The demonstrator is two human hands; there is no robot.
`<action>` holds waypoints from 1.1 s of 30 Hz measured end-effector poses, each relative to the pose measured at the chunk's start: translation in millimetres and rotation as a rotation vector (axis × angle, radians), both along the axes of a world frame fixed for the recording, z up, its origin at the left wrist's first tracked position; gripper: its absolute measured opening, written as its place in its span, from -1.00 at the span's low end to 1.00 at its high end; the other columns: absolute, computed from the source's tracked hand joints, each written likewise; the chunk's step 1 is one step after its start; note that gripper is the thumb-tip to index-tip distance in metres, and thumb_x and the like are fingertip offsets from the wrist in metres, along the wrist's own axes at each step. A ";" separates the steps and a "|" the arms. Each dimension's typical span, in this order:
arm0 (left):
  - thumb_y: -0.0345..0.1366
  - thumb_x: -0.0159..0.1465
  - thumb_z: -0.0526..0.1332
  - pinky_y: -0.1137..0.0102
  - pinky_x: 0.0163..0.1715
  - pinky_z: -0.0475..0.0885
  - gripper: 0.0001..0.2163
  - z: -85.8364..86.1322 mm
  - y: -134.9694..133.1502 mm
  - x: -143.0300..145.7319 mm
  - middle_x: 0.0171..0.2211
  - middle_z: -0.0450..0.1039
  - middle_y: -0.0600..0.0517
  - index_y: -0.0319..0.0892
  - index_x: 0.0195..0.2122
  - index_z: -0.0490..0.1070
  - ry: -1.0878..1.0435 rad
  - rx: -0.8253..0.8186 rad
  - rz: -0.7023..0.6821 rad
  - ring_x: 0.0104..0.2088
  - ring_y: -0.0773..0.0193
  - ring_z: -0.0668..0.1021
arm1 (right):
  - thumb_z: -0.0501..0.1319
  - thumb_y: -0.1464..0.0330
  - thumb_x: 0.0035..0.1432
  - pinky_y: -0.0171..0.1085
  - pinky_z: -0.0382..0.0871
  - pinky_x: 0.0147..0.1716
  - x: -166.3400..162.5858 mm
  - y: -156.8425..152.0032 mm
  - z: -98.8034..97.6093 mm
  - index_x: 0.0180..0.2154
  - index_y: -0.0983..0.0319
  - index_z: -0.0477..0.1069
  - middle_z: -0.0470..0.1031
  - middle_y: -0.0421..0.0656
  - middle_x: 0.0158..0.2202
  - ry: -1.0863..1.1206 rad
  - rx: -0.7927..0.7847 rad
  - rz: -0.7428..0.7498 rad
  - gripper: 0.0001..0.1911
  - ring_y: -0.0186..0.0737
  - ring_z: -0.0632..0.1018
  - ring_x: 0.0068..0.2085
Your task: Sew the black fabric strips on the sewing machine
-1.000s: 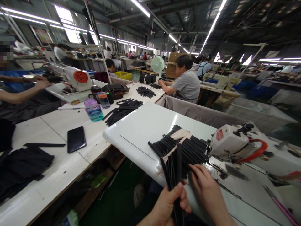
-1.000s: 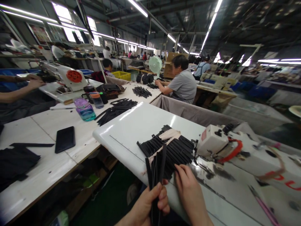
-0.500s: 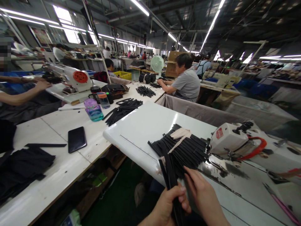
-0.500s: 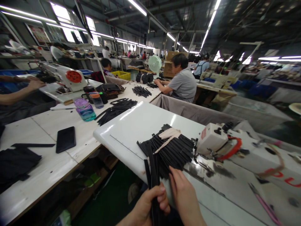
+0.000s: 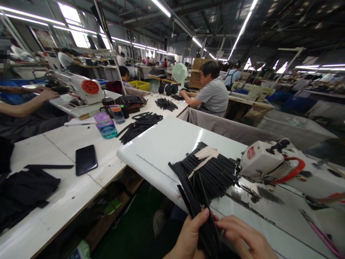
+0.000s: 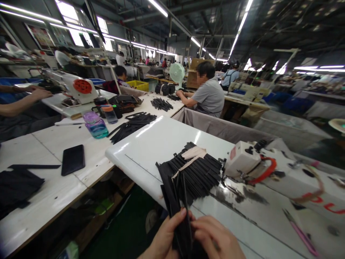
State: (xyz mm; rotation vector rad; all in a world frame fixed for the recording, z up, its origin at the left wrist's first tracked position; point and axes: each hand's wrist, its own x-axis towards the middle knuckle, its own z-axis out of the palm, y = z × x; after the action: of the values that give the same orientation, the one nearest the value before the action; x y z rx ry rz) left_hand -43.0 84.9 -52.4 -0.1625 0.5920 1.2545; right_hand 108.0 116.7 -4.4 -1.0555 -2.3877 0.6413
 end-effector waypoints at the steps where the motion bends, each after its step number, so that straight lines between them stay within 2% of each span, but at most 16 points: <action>1: -0.22 -0.03 0.49 0.41 -0.38 0.45 -0.69 -0.3 0.4 -0.3 -0.50 0.53 -0.04 -0.31 -0.40 0.48 0.003 0.003 0.001 -0.50 0.29 0.54 | -0.04 0.24 0.39 -0.37 0.50 -0.28 -3.2 7.7 -4.6 -0.27 0.16 0.46 0.55 -0.13 -0.31 0.030 0.038 -0.096 -0.66 -0.23 0.59 -0.28; 3: -0.23 -0.01 0.47 0.42 -0.40 0.43 -0.70 -0.5 0.9 -1.1 -0.55 0.49 -0.01 -0.33 -0.37 0.48 0.011 0.002 -0.009 -0.55 0.33 0.50 | -0.01 0.17 0.36 -0.24 0.49 -0.22 -10.0 25.7 -19.0 -0.26 0.18 0.45 0.53 -0.09 -0.28 0.061 0.215 -0.273 -0.66 -0.14 0.57 -0.22; 5: -0.21 0.02 0.45 0.43 -0.44 0.40 -0.70 0.0 0.5 -1.9 -0.59 0.45 0.01 -0.34 -0.38 0.47 0.029 0.006 -0.022 -0.58 0.34 0.48 | 0.03 0.13 0.32 -0.07 0.44 -0.09 -15.2 42.4 -35.4 -0.14 0.20 0.44 0.51 -0.02 -0.15 0.011 0.343 -0.312 -0.66 -0.02 0.53 -0.10; 7: -0.16 0.02 0.46 0.44 -0.47 0.37 -0.67 1.3 -0.3 -2.4 -0.60 0.41 0.04 -0.34 -0.41 0.45 0.054 0.022 -0.022 -0.59 0.37 0.46 | 0.01 0.18 0.32 0.01 0.40 -0.04 -17.4 54.0 -47.7 -0.08 0.21 0.43 0.48 0.01 -0.08 -0.043 0.357 -0.301 -0.66 0.02 0.50 -0.05; 9: -0.13 -0.05 0.50 0.46 -0.49 0.35 -0.60 3.4 -1.0 -2.4 -0.57 0.40 0.10 -0.30 -0.35 0.43 0.055 0.034 0.018 -0.59 0.41 0.45 | 0.00 0.24 0.32 -0.02 0.42 -0.07 -16.2 60.3 -52.7 -0.08 0.21 0.42 0.47 0.00 -0.09 -0.058 0.329 -0.295 -0.69 -0.01 0.51 -0.08; 13: -0.18 -0.18 0.57 0.45 -0.49 0.35 -0.43 7.5 -0.6 -1.2 -0.55 0.38 0.18 -0.24 -0.17 0.40 0.045 0.007 0.044 -0.62 0.45 0.41 | 0.03 0.25 0.32 -0.13 0.46 -0.14 -9.6 65.6 -48.1 -0.13 0.21 0.45 0.48 -0.05 -0.15 -0.049 0.285 -0.279 -0.72 -0.10 0.54 -0.15; 19: -0.31 -0.13 0.53 0.47 -0.48 0.35 -0.59 7.7 1.6 -0.5 -0.61 0.34 0.20 -0.24 -0.31 0.38 0.043 -0.014 0.005 -0.61 0.46 0.38 | 0.03 0.22 0.33 -0.13 0.45 -0.13 -8.1 70.7 -46.5 -0.16 0.21 0.49 0.50 -0.06 -0.17 -0.071 0.270 -0.279 -0.70 -0.11 0.55 -0.16; 28: -0.34 -0.06 0.46 0.46 -0.46 0.34 -0.65 0.5 1.9 -0.3 -0.64 0.33 0.17 -0.22 -0.30 0.36 0.066 -0.003 -0.026 -0.60 0.42 0.38 | 0.02 0.25 0.33 -0.11 0.47 -0.17 -9.0 72.5 -50.1 -0.11 0.21 0.46 0.55 -0.06 -0.19 -0.113 0.292 -0.262 -0.70 -0.09 0.58 -0.18; 33: -0.38 -0.04 0.44 0.45 -0.47 0.35 -0.70 2.8 1.8 -1.8 -0.62 0.37 0.14 -0.23 -0.34 0.38 0.038 -0.024 -0.028 -0.59 0.41 0.41 | -0.01 0.28 0.34 -0.10 0.48 -0.17 -6.9 74.3 -44.7 -0.09 0.23 0.45 0.57 -0.04 -0.20 -0.115 0.334 -0.270 -0.69 -0.08 0.59 -0.19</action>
State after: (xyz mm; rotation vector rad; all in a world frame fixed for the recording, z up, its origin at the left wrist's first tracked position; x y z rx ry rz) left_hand -44.7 86.7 -49.6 -0.1501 0.6399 1.2260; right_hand 101.1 191.0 -49.1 -1.2576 -2.2818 0.0852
